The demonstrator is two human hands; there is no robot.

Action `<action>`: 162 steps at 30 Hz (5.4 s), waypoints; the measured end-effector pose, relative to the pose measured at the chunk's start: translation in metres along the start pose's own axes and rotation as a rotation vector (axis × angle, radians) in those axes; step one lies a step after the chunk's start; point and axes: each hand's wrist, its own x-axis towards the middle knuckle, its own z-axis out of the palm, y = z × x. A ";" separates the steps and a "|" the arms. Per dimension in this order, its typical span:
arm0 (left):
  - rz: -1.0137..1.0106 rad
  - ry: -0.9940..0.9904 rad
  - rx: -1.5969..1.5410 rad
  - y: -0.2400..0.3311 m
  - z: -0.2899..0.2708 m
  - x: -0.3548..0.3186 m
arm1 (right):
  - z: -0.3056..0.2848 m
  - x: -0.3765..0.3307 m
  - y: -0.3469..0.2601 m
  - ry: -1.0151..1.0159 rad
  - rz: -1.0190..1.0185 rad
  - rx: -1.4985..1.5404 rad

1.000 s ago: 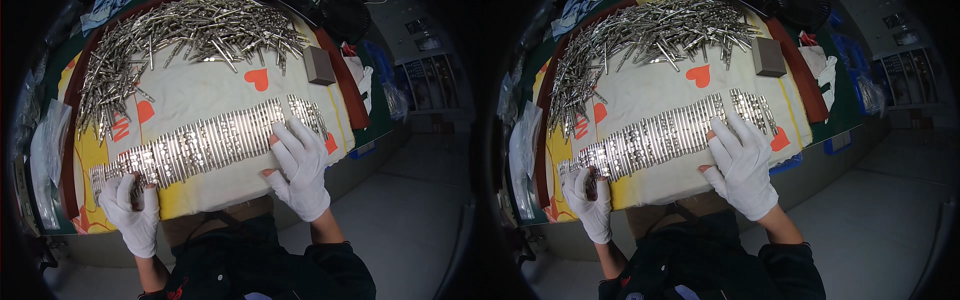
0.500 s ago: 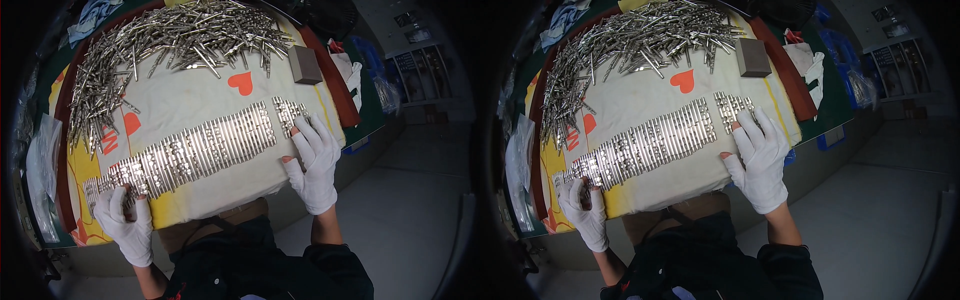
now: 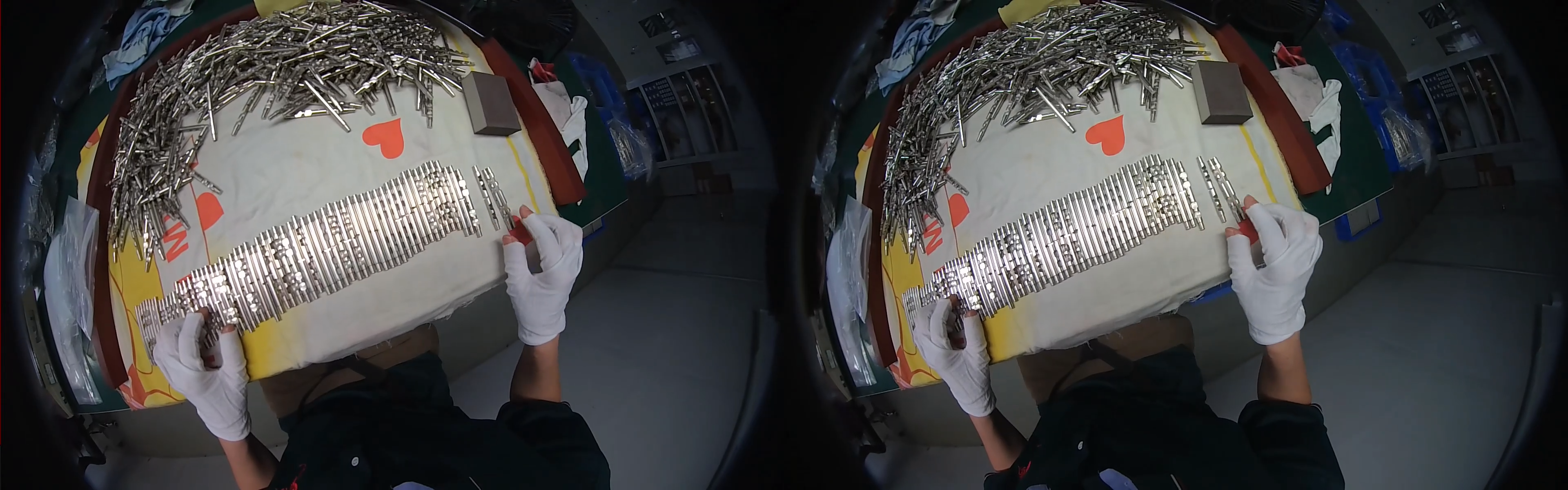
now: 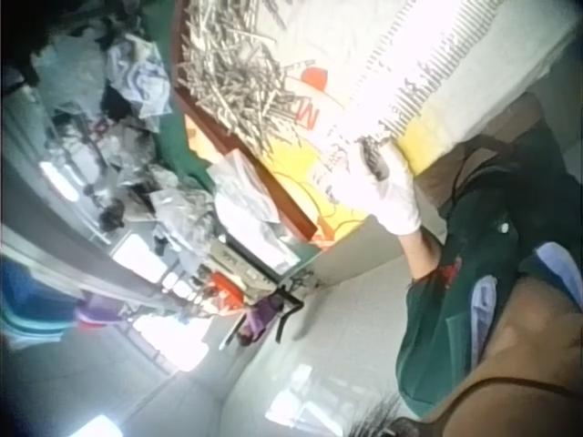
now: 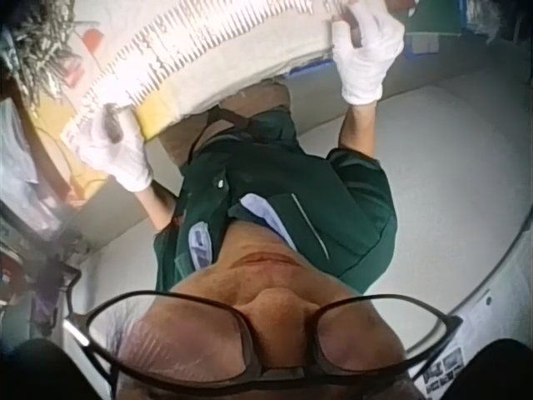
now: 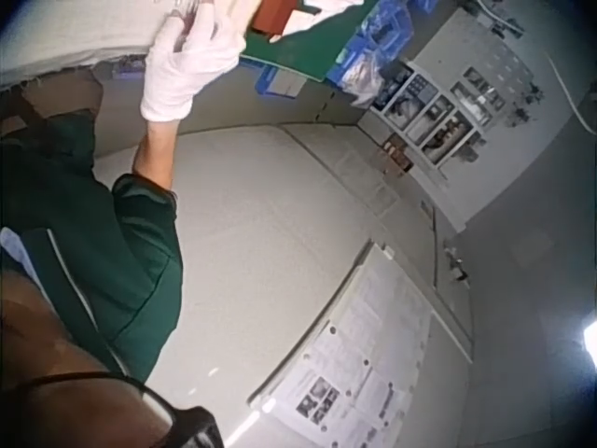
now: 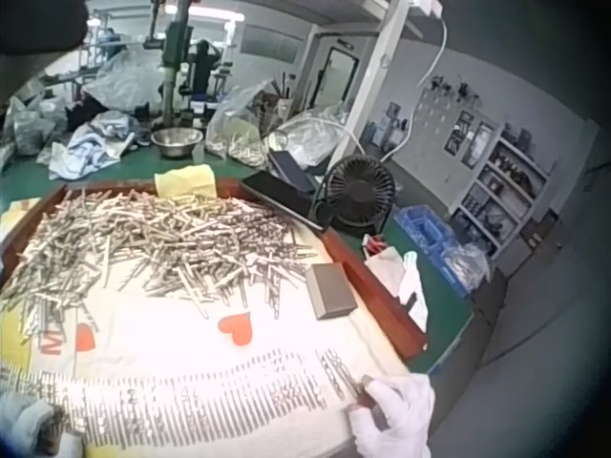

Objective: Sorting small metal terminals and placing them into rows on an alignment strip for packaging.

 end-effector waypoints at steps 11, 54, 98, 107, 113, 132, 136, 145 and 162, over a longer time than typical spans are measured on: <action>0.017 -0.004 0.001 -0.003 0.000 -0.001 | 0.003 0.009 0.008 -0.103 0.037 -0.011; 0.077 0.273 0.092 -0.021 0.008 -0.013 | 0.012 0.053 0.026 -0.350 -0.171 0.204; 0.123 0.219 0.010 -0.007 0.002 -0.006 | -0.066 0.092 -0.103 -0.614 -0.527 2.247; 0.140 0.226 -0.026 -0.008 0.001 -0.008 | -0.072 0.081 -0.103 -0.619 -0.538 2.247; 0.080 0.158 -0.163 -0.006 -0.005 -0.011 | -0.081 0.069 -0.104 -0.532 -0.416 2.150; 1.268 -0.602 -0.232 0.108 0.084 0.163 | 0.037 -0.003 0.046 0.344 0.283 0.332; 1.344 -0.600 -0.285 0.116 0.105 0.167 | 0.043 0.000 0.042 0.455 0.277 0.324; 1.354 -0.652 -0.286 0.121 0.111 0.170 | 0.044 -0.002 0.041 0.497 0.269 0.277; 1.367 -0.647 -0.352 0.140 0.128 0.172 | 0.044 -0.001 0.038 0.512 0.287 0.292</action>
